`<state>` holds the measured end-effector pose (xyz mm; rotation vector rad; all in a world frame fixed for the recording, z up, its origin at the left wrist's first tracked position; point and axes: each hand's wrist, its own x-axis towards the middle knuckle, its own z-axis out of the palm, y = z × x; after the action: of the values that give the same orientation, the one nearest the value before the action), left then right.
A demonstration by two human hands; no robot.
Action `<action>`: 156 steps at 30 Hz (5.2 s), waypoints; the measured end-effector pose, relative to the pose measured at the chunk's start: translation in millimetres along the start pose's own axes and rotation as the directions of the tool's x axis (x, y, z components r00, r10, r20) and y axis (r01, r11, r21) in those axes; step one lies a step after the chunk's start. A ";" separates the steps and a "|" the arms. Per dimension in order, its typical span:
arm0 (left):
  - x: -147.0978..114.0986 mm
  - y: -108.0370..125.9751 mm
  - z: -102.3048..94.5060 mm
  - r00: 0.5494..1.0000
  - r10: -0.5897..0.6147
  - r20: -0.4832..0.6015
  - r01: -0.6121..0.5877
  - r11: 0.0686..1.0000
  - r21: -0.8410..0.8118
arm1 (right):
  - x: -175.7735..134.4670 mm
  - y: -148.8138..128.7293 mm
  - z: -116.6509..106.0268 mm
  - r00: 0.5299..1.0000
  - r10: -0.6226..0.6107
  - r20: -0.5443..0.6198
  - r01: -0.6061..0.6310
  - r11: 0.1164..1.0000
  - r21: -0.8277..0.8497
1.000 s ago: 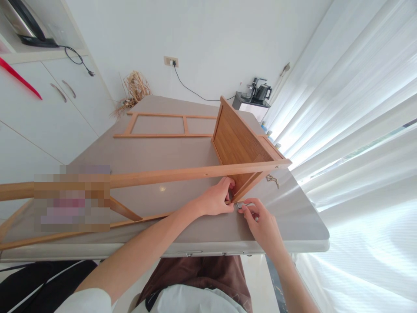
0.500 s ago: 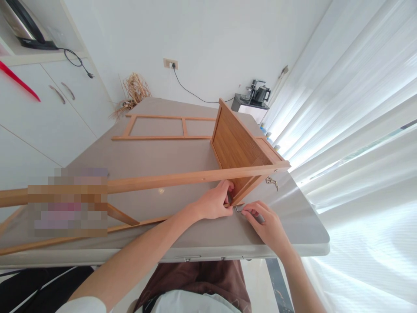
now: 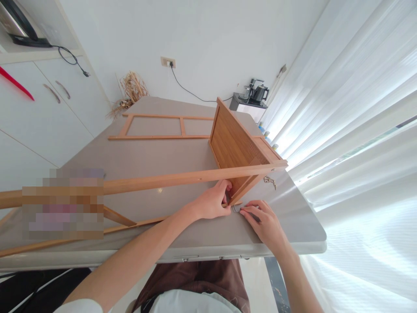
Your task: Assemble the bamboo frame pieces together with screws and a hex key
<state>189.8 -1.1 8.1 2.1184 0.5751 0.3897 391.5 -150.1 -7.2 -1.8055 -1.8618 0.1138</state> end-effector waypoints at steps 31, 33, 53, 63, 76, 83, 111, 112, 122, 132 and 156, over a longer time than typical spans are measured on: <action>-1.6 1.7 -0.2 1.000 -0.015 -0.003 0.015 1.000 -0.012 | -2.9 -15.0 -8.4 0.992 -0.115 0.044 0.119 0.987 -0.107; -1.6 2.0 -0.2 1.000 -0.020 -0.002 0.020 1.000 -0.008 | -3.8 -16.7 -9.6 0.991 -0.126 0.049 0.131 0.986 -0.107; -2.0 1.9 -1.3 1.000 -0.022 0.008 0.022 1.000 0.007 | -6.9 -22.3 -0.4 0.985 -0.171 -0.029 0.163 0.971 -0.174; -0.3 -2.6 2.2 1.000 -0.010 0.007 0.010 1.000 0.007 | -8.0 -23.8 4.5 0.968 -0.248 -0.030 0.233 0.941 -0.246; -0.8 -2.8 2.1 1.000 -0.009 0.008 0.009 1.000 0.018 | 2.8 -17.1 -8.4 0.959 -0.283 0.034 0.283 0.929 -0.238; -0.3 -1.5 1.3 1.000 0.005 0.000 -0.005 1.000 0.028 | -3.5 -6.1 2.6 0.977 -0.212 -0.031 0.203 0.964 -0.172; -1.4 -0.7 1.3 1.000 -0.011 0.001 0.011 1.000 0.008 | -7.4 -13.8 -0.2 0.980 -0.201 0.009 0.199 0.963 -0.181; -1.6 0.0 0.9 1.000 -0.014 0.001 0.014 1.000 0.010 | -7.2 -14.7 -0.1 0.979 -0.204 0.007 0.201 0.961 -0.190; -0.9 0.3 0.8 1.000 -0.024 0.010 0.024 1.000 0.006 | -4.0 -18.4 -2.5 0.972 -0.233 0.023 0.231 0.938 -0.259; -1.9 4.7 -2.9 1.000 -0.016 0.015 0.016 1.000 0.013 | 0.5 -25.4 -5.2 0.958 -0.287 0.007 0.273 0.901 -0.336; -2.4 6.9 -3.7 0.999 -0.042 -0.005 0.042 0.999 -0.017 | 10.6 -15.4 -12.6 0.946 -0.314 0.083 0.325 0.907 -0.270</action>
<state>187.8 -3.4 15.6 2.0862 0.6159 0.3756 383.5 -145.4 13.3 -1.6499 -2.2679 -0.2506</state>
